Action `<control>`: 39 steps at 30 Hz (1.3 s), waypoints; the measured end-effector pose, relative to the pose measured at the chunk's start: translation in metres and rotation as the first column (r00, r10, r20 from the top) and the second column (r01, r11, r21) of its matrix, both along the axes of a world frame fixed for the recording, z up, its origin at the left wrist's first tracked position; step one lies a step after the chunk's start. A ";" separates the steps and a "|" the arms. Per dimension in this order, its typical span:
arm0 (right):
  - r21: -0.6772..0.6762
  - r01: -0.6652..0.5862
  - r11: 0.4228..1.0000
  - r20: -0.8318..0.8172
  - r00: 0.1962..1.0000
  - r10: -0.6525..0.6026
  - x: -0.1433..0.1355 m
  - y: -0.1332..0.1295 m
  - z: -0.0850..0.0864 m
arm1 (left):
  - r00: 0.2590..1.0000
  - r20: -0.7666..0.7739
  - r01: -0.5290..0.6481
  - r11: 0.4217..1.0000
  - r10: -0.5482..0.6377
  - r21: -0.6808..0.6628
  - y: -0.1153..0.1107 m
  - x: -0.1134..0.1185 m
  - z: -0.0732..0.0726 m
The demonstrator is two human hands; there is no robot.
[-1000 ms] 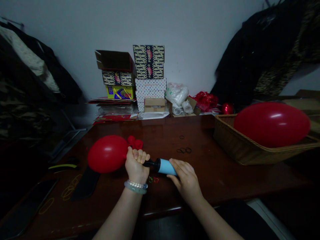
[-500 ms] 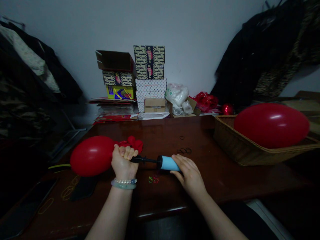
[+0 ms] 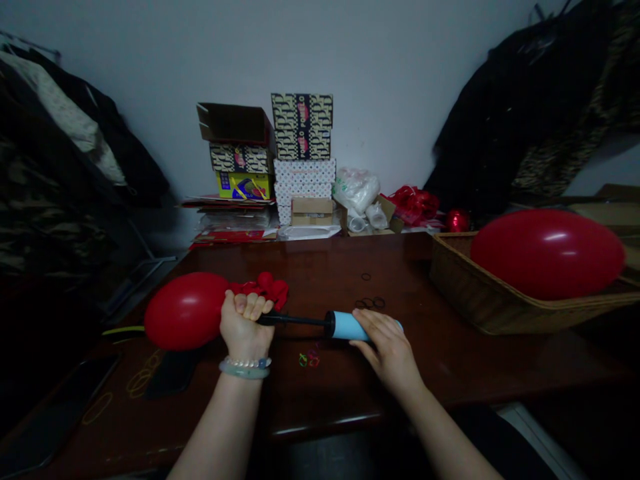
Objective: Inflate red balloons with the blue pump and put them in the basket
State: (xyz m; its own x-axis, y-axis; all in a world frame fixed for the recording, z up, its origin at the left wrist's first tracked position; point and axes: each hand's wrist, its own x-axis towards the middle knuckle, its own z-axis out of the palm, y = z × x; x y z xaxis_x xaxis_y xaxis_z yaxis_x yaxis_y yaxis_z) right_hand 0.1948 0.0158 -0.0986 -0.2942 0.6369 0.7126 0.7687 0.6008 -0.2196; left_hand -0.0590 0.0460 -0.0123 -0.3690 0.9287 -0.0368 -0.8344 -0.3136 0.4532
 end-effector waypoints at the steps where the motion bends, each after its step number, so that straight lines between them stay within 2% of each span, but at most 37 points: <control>1: -0.003 0.000 1.000 -0.005 1.000 0.000 -0.001 -0.001 0.000 | 1.000 0.005 0.004 1.000 -0.004 -0.003 0.000 0.002 -0.001; 14: -0.038 0.000 0.999 -0.031 1.000 -0.001 -0.019 -0.008 -0.004 | 0.999 -0.026 0.046 0.998 -0.047 -0.041 0.001 0.038 -0.014; 22: -0.056 0.018 0.998 -0.012 1.000 -0.018 -0.028 -0.010 -0.004 | 0.996 -0.072 0.056 0.997 -0.060 -0.061 -0.003 0.046 -0.014; 29: -0.077 -0.013 0.997 0.033 0.999 0.015 -0.019 -0.003 -0.003 | 0.998 -0.060 0.024 0.999 -0.027 -0.047 0.001 0.036 -0.009; 33: -0.055 0.005 0.998 0.062 0.998 -0.001 -0.008 0.001 -0.004 | 0.999 -0.036 0.003 0.999 -0.005 -0.043 0.002 0.021 -0.004; 39: 0.013 0.040 0.999 0.104 0.994 -0.041 0.011 0.002 0.007 | 1.000 0.003 0.007 1.000 -0.007 0.007 0.002 -0.001 0.004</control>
State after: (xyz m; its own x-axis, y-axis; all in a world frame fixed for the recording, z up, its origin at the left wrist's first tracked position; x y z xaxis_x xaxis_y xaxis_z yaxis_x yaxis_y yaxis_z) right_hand 0.2055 0.0179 -0.0919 -0.3416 0.6419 0.6865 0.8107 0.5707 -0.1303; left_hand -0.0604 0.0476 -0.0082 -0.3622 0.9316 -0.0318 -0.8381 -0.3105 0.4485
